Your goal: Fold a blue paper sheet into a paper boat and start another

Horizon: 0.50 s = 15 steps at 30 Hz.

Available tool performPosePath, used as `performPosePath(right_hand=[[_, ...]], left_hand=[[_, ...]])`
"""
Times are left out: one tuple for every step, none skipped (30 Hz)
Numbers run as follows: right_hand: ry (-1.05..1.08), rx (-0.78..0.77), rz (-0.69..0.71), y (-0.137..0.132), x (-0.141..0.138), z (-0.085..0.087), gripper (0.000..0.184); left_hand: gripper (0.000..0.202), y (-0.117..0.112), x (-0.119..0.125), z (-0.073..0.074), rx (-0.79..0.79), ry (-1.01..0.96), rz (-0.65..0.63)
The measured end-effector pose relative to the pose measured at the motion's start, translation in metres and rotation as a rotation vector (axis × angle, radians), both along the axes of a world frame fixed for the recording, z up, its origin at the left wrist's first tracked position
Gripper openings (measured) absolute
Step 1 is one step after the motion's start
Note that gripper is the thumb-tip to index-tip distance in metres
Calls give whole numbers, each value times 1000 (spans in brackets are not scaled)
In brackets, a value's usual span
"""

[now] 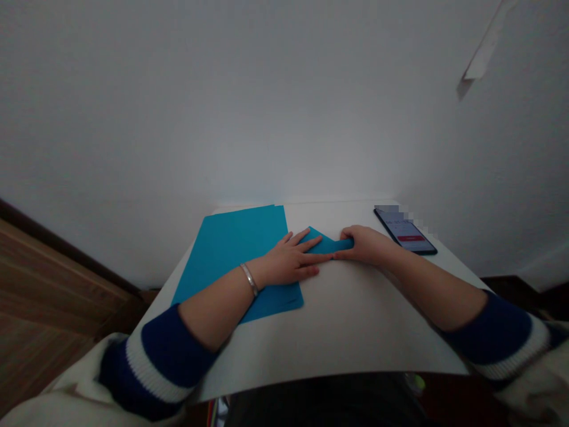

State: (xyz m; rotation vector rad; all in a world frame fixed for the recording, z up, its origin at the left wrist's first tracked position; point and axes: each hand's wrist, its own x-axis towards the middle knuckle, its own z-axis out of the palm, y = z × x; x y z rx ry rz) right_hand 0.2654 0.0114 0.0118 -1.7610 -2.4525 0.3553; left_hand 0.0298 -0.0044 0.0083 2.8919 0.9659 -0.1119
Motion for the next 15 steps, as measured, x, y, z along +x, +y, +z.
performPosePath(right_hand=[[-3,0,4,0,0,0,48],[-5,2,9,0,1,0,48],[-8,5,12,1,1,0,48],[-13,5,14,1,2,0,48],[-20,3,16,1,2,0,47],[-26,2,18,2,3,0,47],[-33,0,21,2,4,-1,46],[-38,-6,20,3,5,-3,46],[-40,-13,19,4,6,-5,46],[-35,-16,13,5,8,-7,46],[-21,-13,4,7,9,-9,46],[2,-5,-2,8,11,-11,47],[29,17,3,9,12,-14,49],[53,58,26,10,13,-15,53],[73,116,70,10,13,-16,56]], left_hand=[[45,0,-1,0,4,-10,-11],[44,1,-1,0,7,-19,-18],[44,1,-2,0,8,-24,-22],[44,1,-3,1,7,-24,-22],[44,1,-3,2,5,-19,-17],[44,0,-3,4,1,-11,-13],[44,0,-4,5,-3,0,-8],[43,-1,-4,8,-4,10,0],[41,-1,-5,9,-7,22,8],[40,-2,-6,11,-6,33,24],[39,-2,-6,13,-3,49,36],[38,-3,-7,13,8,59,45],[38,-3,-7,14,17,60,49],[38,-3,-8,13,30,52,49],[38,-4,-8,13,48,36,45]])
